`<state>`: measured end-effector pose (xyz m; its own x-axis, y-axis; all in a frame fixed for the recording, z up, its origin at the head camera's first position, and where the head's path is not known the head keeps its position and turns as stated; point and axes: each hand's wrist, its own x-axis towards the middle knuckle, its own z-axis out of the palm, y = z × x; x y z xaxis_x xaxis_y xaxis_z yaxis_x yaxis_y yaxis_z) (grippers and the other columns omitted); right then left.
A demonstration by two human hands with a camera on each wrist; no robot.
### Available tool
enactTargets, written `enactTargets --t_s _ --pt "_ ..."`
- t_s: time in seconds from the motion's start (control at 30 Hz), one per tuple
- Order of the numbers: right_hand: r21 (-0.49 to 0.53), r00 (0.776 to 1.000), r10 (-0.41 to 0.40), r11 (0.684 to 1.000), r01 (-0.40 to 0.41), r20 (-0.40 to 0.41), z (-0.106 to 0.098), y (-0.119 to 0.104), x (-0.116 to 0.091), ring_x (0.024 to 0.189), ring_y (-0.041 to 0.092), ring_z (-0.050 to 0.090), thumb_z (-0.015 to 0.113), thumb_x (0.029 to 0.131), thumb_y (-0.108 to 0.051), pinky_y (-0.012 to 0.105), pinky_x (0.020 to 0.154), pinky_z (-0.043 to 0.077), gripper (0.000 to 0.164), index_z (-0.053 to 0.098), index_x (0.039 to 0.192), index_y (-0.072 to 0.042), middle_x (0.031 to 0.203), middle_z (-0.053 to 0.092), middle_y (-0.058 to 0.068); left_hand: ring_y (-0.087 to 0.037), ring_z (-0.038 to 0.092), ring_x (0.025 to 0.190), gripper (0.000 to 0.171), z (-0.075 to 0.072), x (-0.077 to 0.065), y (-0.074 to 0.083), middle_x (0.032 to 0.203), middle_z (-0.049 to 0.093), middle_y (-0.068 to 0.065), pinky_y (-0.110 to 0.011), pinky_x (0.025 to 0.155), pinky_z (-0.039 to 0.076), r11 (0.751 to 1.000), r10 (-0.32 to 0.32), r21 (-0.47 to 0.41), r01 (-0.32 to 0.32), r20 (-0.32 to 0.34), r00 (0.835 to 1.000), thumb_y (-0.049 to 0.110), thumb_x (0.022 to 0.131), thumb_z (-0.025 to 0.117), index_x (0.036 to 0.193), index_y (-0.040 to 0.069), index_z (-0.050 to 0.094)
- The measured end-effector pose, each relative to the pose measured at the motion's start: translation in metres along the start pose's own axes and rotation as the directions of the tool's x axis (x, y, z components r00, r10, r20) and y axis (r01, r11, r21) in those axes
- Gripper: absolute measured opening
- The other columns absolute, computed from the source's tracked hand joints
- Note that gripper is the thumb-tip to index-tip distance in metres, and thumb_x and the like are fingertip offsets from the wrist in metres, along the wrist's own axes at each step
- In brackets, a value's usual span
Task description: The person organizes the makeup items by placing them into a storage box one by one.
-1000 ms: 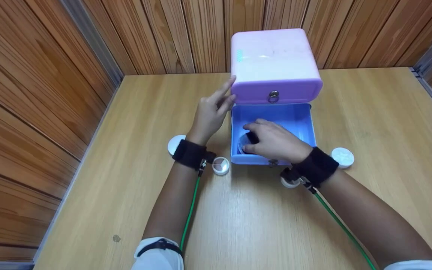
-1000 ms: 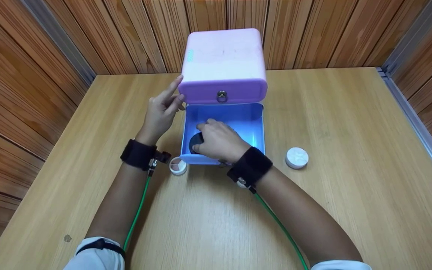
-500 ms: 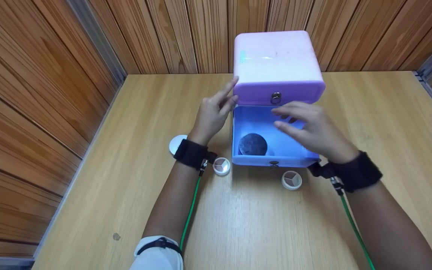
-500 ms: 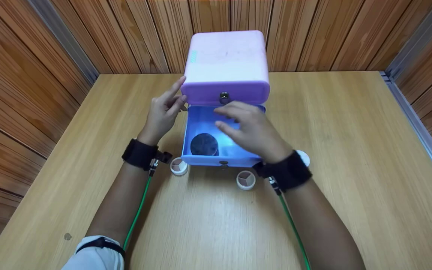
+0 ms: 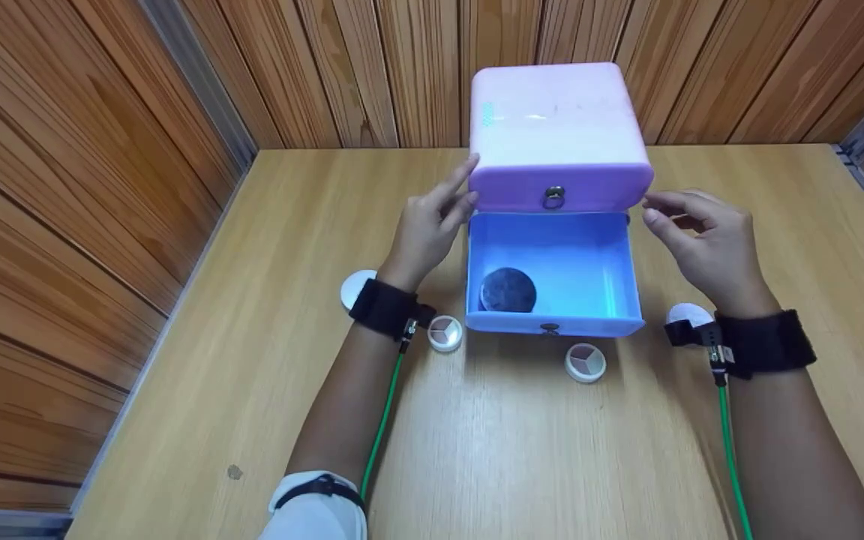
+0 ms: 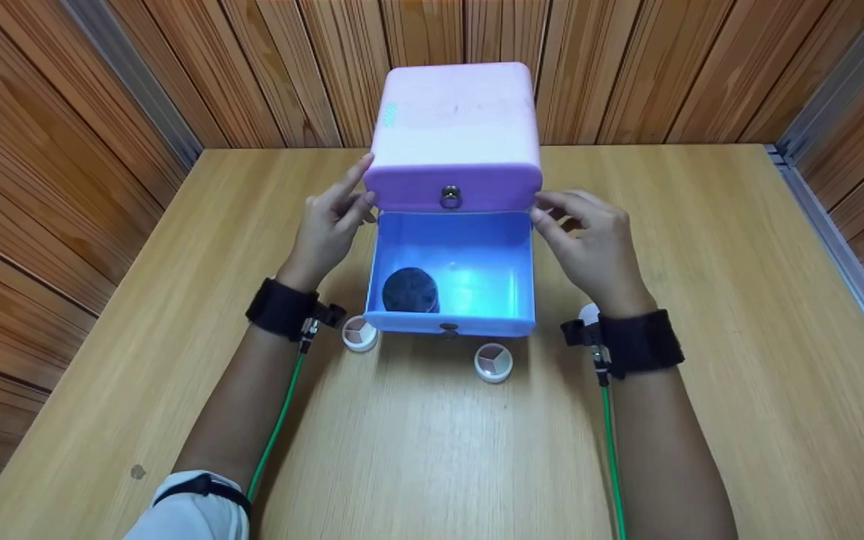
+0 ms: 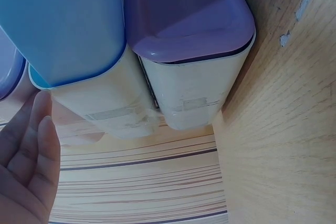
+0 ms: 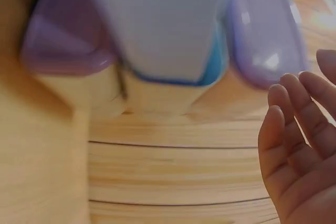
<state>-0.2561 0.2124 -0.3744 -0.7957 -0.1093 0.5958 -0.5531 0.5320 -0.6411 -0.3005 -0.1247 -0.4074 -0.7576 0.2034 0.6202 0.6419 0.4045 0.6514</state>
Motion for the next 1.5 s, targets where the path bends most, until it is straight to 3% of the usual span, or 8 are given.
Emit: enactTargets --t_s 0.1,0.43,0.63,0.9,1.07,1.3,1.5 --pt "-0.003 0.999 0.044 0.999 -0.044 0.009 0.0 0.014 -0.001 0.091 0.006 0.061 0.07 0.09 -0.007 0.015 0.076 0.047 0.021 0.073 0.111 -0.003 0.102 0.07 0.012 -0.006 0.062 0.066 0.046 0.0 0.0 0.0 0.074 0.067 -0.005 -0.023 0.063 0.052 1.0 0.006 0.003 -0.006 0.002 1.0 0.027 0.1 0.056 0.145 0.019 0.048" --pt "-0.063 0.988 0.132 0.99 -0.127 0.082 0.005 0.048 -0.008 0.091 0.006 0.06 0.068 0.094 -0.022 0.014 0.075 0.046 0.03 0.07 0.118 -0.005 0.111 0.068 0.008 -0.006 0.066 0.073 0.046 0.003 -0.001 0.0 0.084 0.072 -0.005 -0.021 0.066 0.054 1.0 0.023 -0.009 -0.023 -0.009 1.0 0.028 0.1 0.055 0.145 0.021 0.048" --pt "-0.093 0.971 0.192 0.979 -0.18 0.142 0.015 0.063 -0.013 0.1 0.021 0.062 0.063 0.096 -0.018 0.014 0.078 0.048 0.037 0.062 0.133 -0.012 0.124 0.064 0.008 -0.005 0.066 0.074 0.046 0.003 -0.002 0.001 0.087 0.072 -0.005 -0.021 0.067 0.054 1.0 0.018 -0.001 -0.018 0.001 1.0 0.029 0.101 0.053 0.146 0.022 0.046" --pt "-0.08 0.945 0.226 0.974 -0.213 0.235 0.031 0.069 -0.014 0.105 0.034 0.062 0.06 0.096 -0.009 0.045 0.087 0.053 0.055 0.044 0.147 -0.02 0.137 0.054 0.013 -0.004 0.068 0.085 0.046 0.001 -0.001 0.003 0.1 0.073 -0.008 -0.02 0.074 0.054 1.0 0.013 -0.002 -0.013 -0.003 1.0 0.028 0.101 0.054 0.146 0.021 0.047" --pt "-0.035 0.939 0.197 0.98 -0.195 0.281 0.036 0.071 -0.014 0.105 0.036 0.061 0.061 0.092 0.001 0.047 0.086 0.052 0.067 0.036 0.151 -0.018 0.134 0.056 0.018 -0.004 0.068 0.086 0.047 0.0 -0.001 0.004 0.095 0.073 -0.006 -0.02 0.076 0.054 1.0 -0.005 -0.007 0.005 0.004 1.0 0.028 0.101 0.054 0.146 0.023 0.046" --pt "-0.02 0.92 0.234 0.97 -0.24 0.314 0.039 0.072 -0.017 0.103 0.037 0.062 0.054 0.098 -0.004 0.049 0.084 0.053 0.061 0.034 0.152 -0.024 0.118 0.063 0.025 -0.005 0.067 0.094 0.047 -0.002 -0.002 0.005 0.107 0.071 -0.009 -0.021 0.078 0.054 0.999 -0.036 -0.02 0.037 0.019 0.999 0.028 0.101 0.054 0.147 0.026 0.045" --pt "-0.045 0.891 0.288 0.956 -0.291 0.35 0.039 0.074 -0.018 0.104 0.035 0.062 0.056 0.099 -0.012 0.049 0.086 0.052 0.044 0.049 0.143 -0.01 0.118 0.064 0.023 -0.006 0.067 0.097 0.054 -0.004 -0.004 0.006 0.112 0.07 -0.009 -0.021 0.08 0.054 0.998 -0.068 -0.009 0.069 0.053 0.996 0.03 0.101 0.052 0.152 0.026 0.036"
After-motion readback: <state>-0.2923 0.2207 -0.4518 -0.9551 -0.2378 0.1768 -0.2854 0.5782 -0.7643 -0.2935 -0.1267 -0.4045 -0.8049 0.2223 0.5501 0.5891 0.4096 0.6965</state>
